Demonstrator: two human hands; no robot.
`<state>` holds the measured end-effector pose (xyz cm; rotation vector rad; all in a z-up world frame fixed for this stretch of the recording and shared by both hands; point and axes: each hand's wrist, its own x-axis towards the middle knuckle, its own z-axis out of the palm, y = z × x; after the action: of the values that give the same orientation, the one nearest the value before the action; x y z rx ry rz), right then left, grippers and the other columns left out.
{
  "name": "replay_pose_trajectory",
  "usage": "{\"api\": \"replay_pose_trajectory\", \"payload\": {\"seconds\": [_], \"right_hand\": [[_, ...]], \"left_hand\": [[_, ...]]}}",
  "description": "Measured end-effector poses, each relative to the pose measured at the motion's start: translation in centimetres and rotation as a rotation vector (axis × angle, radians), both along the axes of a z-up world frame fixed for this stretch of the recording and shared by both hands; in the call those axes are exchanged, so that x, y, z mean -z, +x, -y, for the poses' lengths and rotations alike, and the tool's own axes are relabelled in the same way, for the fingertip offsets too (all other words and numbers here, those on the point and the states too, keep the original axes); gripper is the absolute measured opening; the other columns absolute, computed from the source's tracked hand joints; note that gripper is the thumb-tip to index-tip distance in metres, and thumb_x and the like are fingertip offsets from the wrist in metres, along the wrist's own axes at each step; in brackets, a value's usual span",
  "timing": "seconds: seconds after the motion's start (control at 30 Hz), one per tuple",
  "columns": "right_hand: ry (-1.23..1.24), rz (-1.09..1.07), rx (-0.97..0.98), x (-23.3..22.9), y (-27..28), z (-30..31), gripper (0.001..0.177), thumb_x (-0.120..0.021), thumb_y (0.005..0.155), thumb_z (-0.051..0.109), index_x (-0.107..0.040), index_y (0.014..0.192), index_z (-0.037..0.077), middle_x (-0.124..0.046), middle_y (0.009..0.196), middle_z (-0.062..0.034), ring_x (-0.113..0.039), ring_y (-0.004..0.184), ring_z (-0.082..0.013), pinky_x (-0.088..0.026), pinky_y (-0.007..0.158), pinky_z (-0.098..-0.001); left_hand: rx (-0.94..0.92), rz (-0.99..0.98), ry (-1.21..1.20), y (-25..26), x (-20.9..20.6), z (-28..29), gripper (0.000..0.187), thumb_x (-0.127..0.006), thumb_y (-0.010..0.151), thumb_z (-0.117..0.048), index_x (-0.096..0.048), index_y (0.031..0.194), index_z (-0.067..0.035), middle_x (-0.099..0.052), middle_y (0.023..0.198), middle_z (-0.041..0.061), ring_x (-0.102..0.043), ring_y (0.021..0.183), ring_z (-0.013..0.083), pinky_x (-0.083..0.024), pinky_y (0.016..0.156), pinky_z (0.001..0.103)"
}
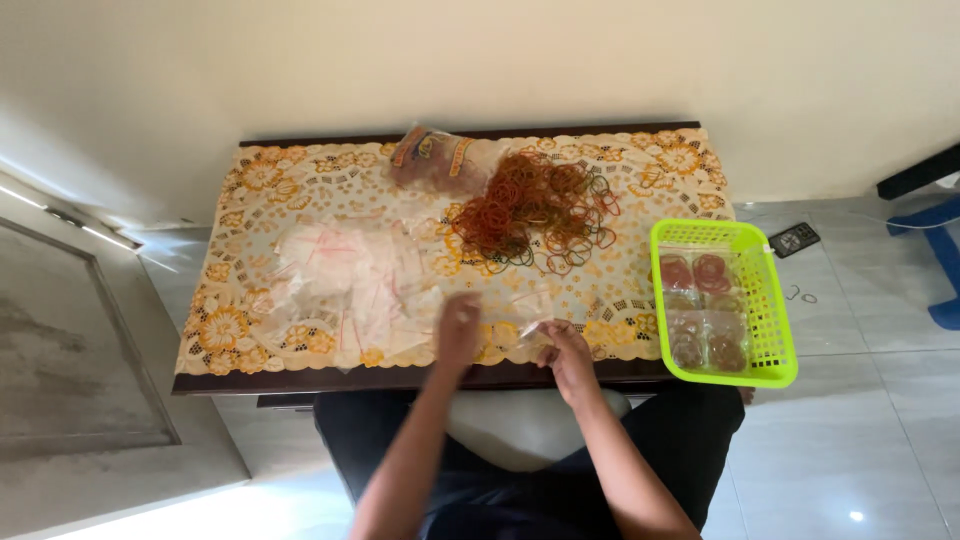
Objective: Packaging small quantities of rubber bands into plastic bags
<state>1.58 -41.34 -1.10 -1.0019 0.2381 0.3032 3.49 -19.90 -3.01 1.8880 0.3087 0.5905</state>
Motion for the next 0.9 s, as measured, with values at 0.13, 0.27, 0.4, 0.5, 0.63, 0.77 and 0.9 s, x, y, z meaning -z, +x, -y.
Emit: {"api": "replay_pose_trajectory", "payload": {"seconds": [0.13, 0.27, 0.4, 0.5, 0.63, 0.77, 0.9], "right_hand": [[-0.062, 0.007, -0.003, 1.1, -1.3, -0.2, 0.008, -0.058, 0.105, 0.017, -0.06, 0.108, 0.01, -0.075, 0.107, -0.0104, -0.067, 0.048, -0.0198, -0.053, 0.045, -0.0277], [-0.203, -0.036, -0.007, 4.6, -1.5, 1.1, 0.018, -0.061, 0.104, 0.016, -0.059, 0.117, 0.005, -0.071, 0.101, -0.0126, -0.063, 0.041, -0.0211, -0.049, 0.038, -0.0274], [-0.268, -0.036, -0.113, 1.6, -0.8, 1.3, 0.049, -0.069, 0.101, 0.026, -0.055, 0.135, -0.005, -0.071, 0.092, -0.0213, -0.065, 0.041, -0.0257, -0.042, 0.032, -0.0299], [-0.335, 0.007, -0.181, 3.6, -0.4, 1.5, 0.054, -0.075, 0.096, 0.018, -0.054, 0.139, -0.006, -0.073, 0.097, -0.0239, -0.066, 0.042, -0.0266, -0.041, 0.031, -0.0288], [-0.391, 0.092, -0.197, 0.5, -1.3, 1.1, 0.041, -0.079, 0.091, 0.009, -0.065, 0.127, -0.008, -0.075, 0.092, -0.0215, -0.059, 0.033, -0.0187, -0.04, 0.029, -0.0277], [-0.347, 0.067, -0.119, 0.8, -1.1, 1.0, 0.032, -0.076, 0.093, 0.008, -0.067, 0.118, -0.01, -0.073, 0.082, -0.0195, -0.057, 0.034, -0.0147, -0.038, 0.028, -0.0229], [-0.318, 0.096, -0.061, 2.1, -0.8, 1.0, 0.022, -0.069, 0.098, 0.01, -0.068, 0.112, -0.007, -0.065, 0.07, -0.0138, -0.049, 0.03, -0.0108, -0.035, 0.028, -0.0212]], "left_hand": [[0.186, -0.401, -0.776, -2.1, -2.4, 6.0, 0.045, -0.063, 0.098, -0.049, -0.065, 0.127, -0.015, -0.072, 0.092, 0.01, -0.068, 0.077, 0.0171, -0.059, 0.067, 0.029], [0.156, -0.426, -0.736, -2.2, -0.1, 7.3, 0.024, -0.074, 0.094, -0.034, -0.079, 0.09, -0.011, -0.066, 0.076, 0.008, -0.06, 0.064, 0.0151, -0.052, 0.058, 0.032], [0.077, -0.402, -0.961, -3.8, -9.3, 6.9, 0.025, -0.077, 0.092, -0.027, -0.08, 0.106, -0.006, -0.068, 0.079, 0.012, -0.065, 0.065, 0.0199, -0.057, 0.059, 0.033], [0.159, -0.453, -0.834, -3.8, -5.1, 6.4, 0.028, -0.081, 0.093, -0.034, -0.082, 0.111, -0.013, -0.077, 0.093, 0.012, -0.07, 0.078, 0.0156, -0.06, 0.069, 0.036], [0.209, -0.425, -0.843, -4.1, -5.9, 6.5, 0.025, -0.079, 0.094, -0.026, -0.082, 0.104, -0.004, -0.072, 0.074, 0.01, -0.061, 0.059, 0.0135, -0.053, 0.054, 0.032], [0.2, -0.393, -0.911, -4.2, -6.2, 6.5, 0.015, -0.078, 0.091, -0.018, -0.079, 0.096, -0.003, -0.066, 0.068, 0.006, -0.059, 0.055, 0.0113, -0.051, 0.051, 0.025], [0.257, -0.38, -0.95, -4.1, -6.5, 6.4, 0.019, -0.085, 0.087, -0.015, -0.078, 0.094, 0.001, -0.068, 0.07, 0.009, -0.059, 0.056, 0.0121, -0.052, 0.054, 0.027]]}}
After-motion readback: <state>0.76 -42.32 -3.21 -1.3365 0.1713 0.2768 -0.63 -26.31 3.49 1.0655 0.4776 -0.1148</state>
